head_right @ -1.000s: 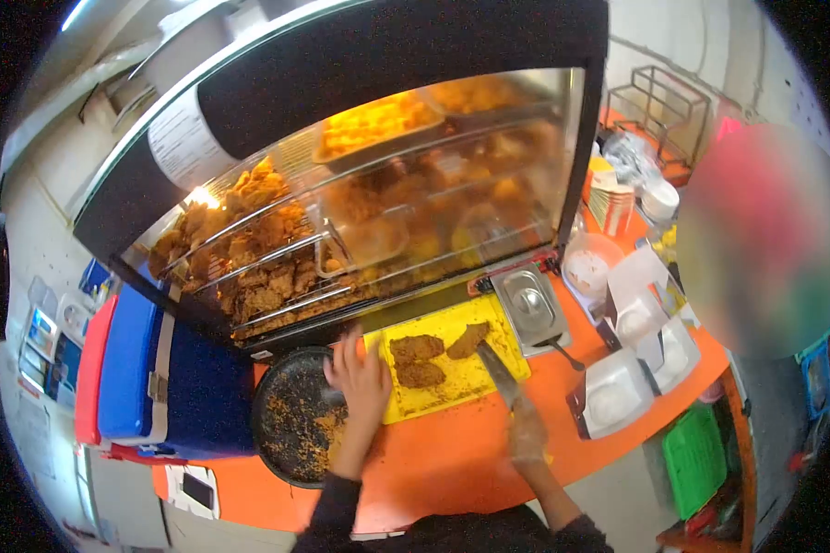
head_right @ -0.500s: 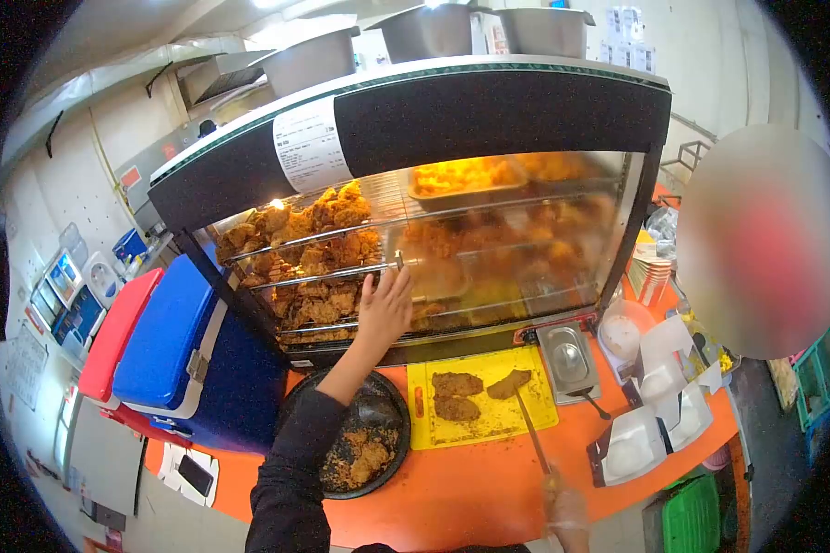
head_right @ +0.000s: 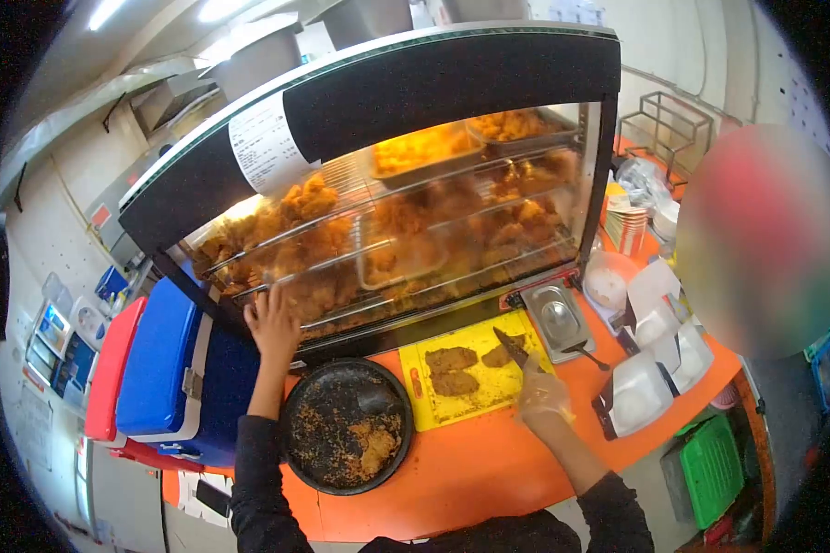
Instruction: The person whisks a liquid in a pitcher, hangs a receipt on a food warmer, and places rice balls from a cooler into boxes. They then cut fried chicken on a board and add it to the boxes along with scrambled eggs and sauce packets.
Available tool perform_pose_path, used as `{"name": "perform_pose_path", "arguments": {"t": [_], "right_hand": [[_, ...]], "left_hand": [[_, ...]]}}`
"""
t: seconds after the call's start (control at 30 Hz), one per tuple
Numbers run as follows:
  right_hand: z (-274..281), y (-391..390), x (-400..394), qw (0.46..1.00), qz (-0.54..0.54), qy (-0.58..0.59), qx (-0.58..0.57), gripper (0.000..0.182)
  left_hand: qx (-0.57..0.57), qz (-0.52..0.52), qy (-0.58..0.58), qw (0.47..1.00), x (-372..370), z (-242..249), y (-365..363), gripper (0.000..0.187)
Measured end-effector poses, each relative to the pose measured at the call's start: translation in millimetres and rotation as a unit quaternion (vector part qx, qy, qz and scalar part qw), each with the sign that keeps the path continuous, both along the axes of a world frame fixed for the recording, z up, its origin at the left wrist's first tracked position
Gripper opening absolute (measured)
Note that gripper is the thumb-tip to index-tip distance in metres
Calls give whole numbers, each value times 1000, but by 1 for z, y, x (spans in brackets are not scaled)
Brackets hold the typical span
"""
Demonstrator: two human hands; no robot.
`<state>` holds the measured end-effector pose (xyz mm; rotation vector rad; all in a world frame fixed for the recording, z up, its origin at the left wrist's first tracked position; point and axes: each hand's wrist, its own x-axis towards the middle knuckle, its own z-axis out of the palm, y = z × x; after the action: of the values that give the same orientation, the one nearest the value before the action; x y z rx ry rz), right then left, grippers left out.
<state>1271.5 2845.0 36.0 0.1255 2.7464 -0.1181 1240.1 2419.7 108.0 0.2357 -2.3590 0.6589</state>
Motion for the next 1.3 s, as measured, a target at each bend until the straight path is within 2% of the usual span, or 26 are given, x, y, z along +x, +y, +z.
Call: {"name": "perform_pose_path", "arguments": {"t": [0.03, 0.1, 0.13, 0.2, 0.27, 0.3, 0.33, 0.4, 0.47, 0.5, 0.53, 0.57, 0.63, 0.7, 0.77, 0.83, 0.87, 0.9, 0.93, 0.97, 1.0, 1.07, 1.1, 1.17, 1.23, 1.3], "right_hand": [[-37, 17, -4, 998, 52, 20, 30, 48], [-22, 21, 6, 992, 105, 37, 63, 46], [41, 9, 21, 999, 42, -21, 20, 45], [69, 5, 29, 996, -23, -79, -22, 45], [35, 22, 32, 999, 20, -48, -6, 56], [-7, 41, 28, 999, 16, -51, -4, 56], [-62, 66, 24, 986, 157, 10, 52, 51], [-69, 81, 35, 952, 281, 53, 106, 48], [9, 57, 43, 996, 67, 15, -50, 45], [8, 58, 46, 998, 48, 1, -47, 45], [2, 61, 50, 994, 60, 43, -75, 41], [-7, 66, 56, 988, 73, 86, -103, 38], [-32, 73, 63, 986, 64, 95, -124, 34], [-40, 71, 68, 981, 66, 110, -146, 31], [-41, 62, 74, 981, -41, 88, -169, 30], [-59, 62, 83, 974, -28, 129, -186, 29], [-65, 63, 84, 964, -11, 174, -203, 28], [-66, 59, 82, 963, -15, 172, -205, 28], [-66, 52, 79, 957, -85, 136, -241, 25], [-68, 45, 79, 943, -157, 98, -276, 24], [-82, 41, 79, 942, -163, 94, -279, 24], [-119, 38, 76, 923, -129, 218, -288, 25], [-120, 43, 74, 924, -132, 217, -285, 25], [-121, 52, 67, 953, -139, 169, -208, 24], [-118, 67, 62, 962, -128, 157, -184, 24], [-114, 75, 58, 970, -118, 145, -159, 23]], "left_hand": [[3, -4, -1, 1000, 1, -4, -12, 42], [-42, 21, 36, 998, 5, -13, -33, 45], [-40, 20, 35, 998, 8, -13, -38, 45], [-25, 66, 18, 997, 15, -11, -46, 48], [-33, 65, 33, 997, 15, -16, -60, 49], [-26, 70, 38, 997, 18, -15, -63, 50], [-20, 72, 41, 996, 20, -12, -65, 51], [24, 79, 10, 997, 26, -5, -70, 53], [17, 72, 1, 997, 31, -1, -78, 51], [16, 104, -21, 994, 32, 4, -78, 51], [-4, 103, -10, 995, 33, 0, -86, 50], [-4, 157, -39, 987, 33, -1, -91, 53], [2, 198, -65, 978, 38, 5, -88, 53], [-9, 214, -79, 974, 39, 2, -101, 55], [-12, 226, -100, 969, 37, 2, -102, 56], [-27, 211, -60, 975, 29, 1, -94, 54], [16, 173, -54, 983, 24, -1, -71, 50], [58, 133, -47, 988, 20, 9, -15, 47], [72, -10, -42, 996, 13, -2, 14, 39], [100, -96, -69, 988, 7, -16, 46, 37], [88, -160, -109, 977, 1, -33, 83, 38], [211, -258, -248, 910, -10, -65, 146, 39], [228, -321, -295, 871, -22, -77, 173, 36], [265, -389, -332, 817, -40, -129, 213, 31], [270, -384, -328, 820, -62, -178, 237, 30], [276, -380, -323, 822, -76, -192, 247, 28]]}}
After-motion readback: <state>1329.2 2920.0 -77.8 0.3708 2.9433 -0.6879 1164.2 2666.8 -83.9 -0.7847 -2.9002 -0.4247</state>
